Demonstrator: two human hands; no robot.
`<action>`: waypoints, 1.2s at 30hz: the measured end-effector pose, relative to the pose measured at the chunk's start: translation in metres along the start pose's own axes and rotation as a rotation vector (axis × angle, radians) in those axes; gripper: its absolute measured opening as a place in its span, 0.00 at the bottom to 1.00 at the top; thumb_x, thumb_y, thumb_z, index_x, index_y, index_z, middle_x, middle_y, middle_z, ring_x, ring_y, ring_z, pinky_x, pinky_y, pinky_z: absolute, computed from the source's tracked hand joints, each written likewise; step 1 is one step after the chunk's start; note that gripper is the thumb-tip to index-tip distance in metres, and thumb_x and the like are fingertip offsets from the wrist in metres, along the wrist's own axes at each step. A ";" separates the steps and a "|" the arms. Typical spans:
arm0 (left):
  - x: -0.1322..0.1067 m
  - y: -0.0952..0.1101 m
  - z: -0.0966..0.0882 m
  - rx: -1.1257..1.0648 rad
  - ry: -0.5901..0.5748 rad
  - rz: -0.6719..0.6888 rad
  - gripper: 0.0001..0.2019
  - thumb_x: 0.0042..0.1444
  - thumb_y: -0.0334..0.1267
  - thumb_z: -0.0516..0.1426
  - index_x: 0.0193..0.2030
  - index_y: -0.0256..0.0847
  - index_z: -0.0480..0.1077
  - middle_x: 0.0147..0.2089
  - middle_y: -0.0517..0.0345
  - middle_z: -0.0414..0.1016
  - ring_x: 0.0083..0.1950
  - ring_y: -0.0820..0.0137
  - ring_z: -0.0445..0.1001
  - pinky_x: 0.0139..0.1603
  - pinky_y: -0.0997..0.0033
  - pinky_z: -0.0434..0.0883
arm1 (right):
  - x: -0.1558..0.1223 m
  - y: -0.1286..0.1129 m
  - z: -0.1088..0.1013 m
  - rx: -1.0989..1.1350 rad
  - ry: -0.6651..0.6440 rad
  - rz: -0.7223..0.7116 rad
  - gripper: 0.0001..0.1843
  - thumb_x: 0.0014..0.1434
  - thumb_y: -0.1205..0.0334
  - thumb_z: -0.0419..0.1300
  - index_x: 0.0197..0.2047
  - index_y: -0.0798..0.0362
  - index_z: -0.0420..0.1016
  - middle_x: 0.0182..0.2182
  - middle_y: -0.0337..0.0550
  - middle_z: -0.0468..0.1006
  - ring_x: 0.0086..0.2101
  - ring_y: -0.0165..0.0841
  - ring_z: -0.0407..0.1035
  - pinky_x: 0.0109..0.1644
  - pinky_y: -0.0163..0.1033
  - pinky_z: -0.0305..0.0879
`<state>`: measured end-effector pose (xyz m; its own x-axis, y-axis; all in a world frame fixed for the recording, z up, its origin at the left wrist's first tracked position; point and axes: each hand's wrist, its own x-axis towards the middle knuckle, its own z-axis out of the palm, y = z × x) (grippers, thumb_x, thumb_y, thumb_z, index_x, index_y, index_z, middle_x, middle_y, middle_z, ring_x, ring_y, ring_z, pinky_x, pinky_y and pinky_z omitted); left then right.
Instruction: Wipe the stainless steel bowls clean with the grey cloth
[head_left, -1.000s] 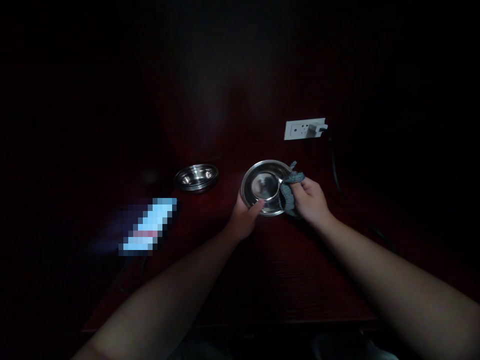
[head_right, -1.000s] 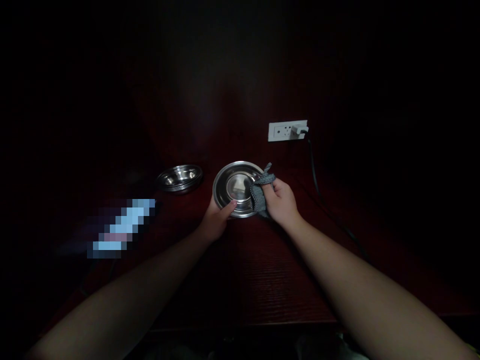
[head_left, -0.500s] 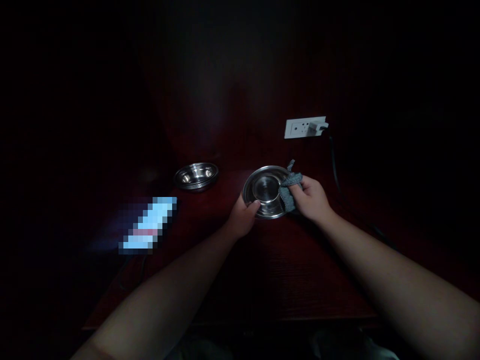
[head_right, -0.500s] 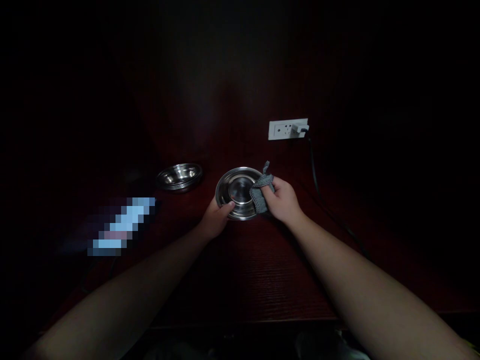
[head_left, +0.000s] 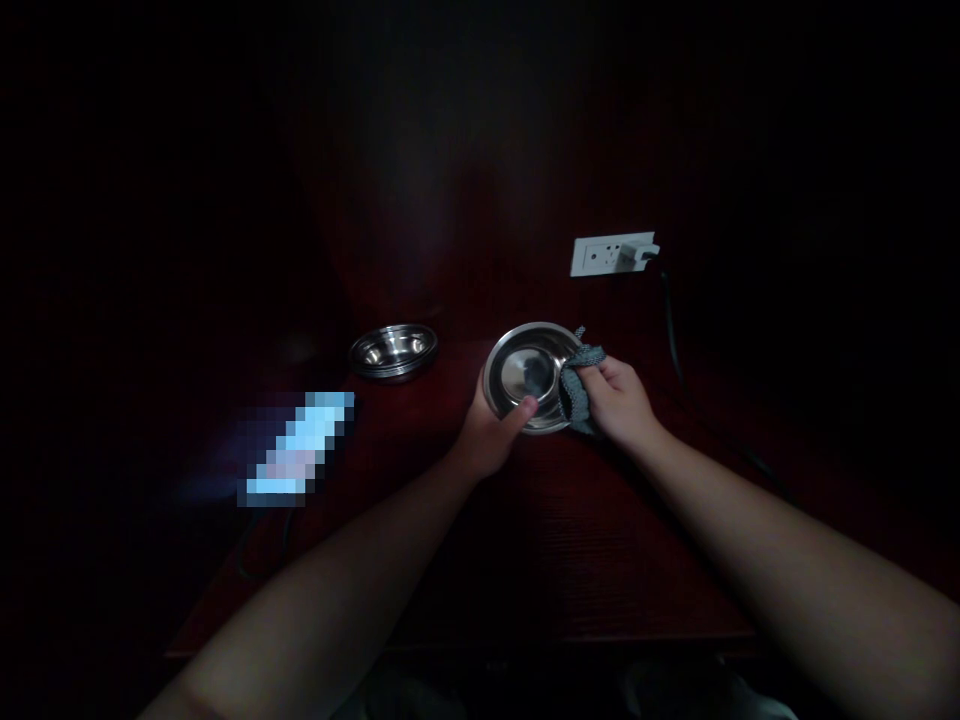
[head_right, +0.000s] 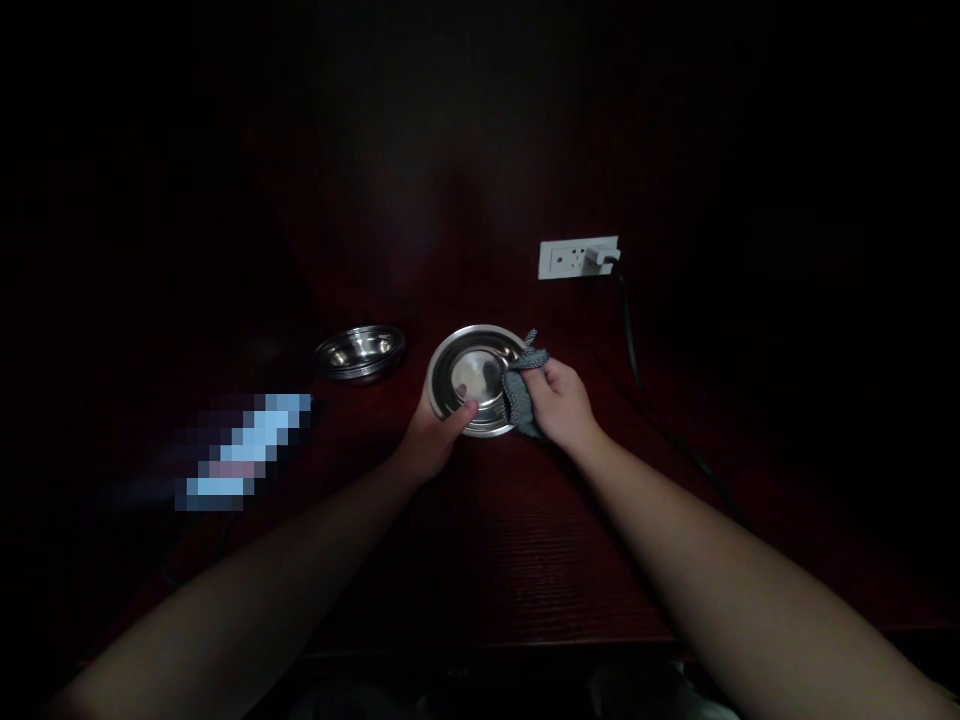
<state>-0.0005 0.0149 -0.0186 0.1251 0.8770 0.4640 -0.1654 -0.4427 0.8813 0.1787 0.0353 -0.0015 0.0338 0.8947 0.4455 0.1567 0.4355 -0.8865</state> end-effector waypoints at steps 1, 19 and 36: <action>0.000 0.001 0.000 0.009 -0.015 0.009 0.36 0.51 0.44 0.62 0.64 0.40 0.54 0.61 0.43 0.66 0.61 0.57 0.66 0.64 0.53 0.60 | 0.000 0.000 0.000 0.014 -0.006 0.008 0.20 0.55 0.44 0.58 0.28 0.55 0.72 0.23 0.38 0.70 0.23 0.28 0.62 0.27 0.34 0.58; 0.003 -0.009 -0.006 -0.057 0.021 -0.131 0.26 0.50 0.38 0.62 0.55 0.35 0.63 0.54 0.45 0.73 0.55 0.60 0.72 0.58 0.57 0.66 | 0.000 -0.001 -0.003 -0.038 -0.098 -0.029 0.21 0.56 0.44 0.56 0.23 0.53 0.67 0.20 0.35 0.66 0.22 0.28 0.59 0.27 0.34 0.58; 0.004 -0.006 -0.011 -0.009 -0.066 -0.184 0.27 0.49 0.38 0.62 0.57 0.37 0.62 0.52 0.46 0.74 0.53 0.58 0.72 0.57 0.53 0.66 | 0.002 0.005 -0.008 -0.134 -0.110 -0.035 0.23 0.57 0.42 0.55 0.26 0.53 0.70 0.22 0.38 0.70 0.23 0.30 0.63 0.27 0.34 0.60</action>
<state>-0.0099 0.0228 -0.0232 0.2179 0.9285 0.3007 -0.1428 -0.2745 0.9509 0.1871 0.0383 -0.0044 -0.0809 0.8879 0.4529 0.2866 0.4560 -0.8426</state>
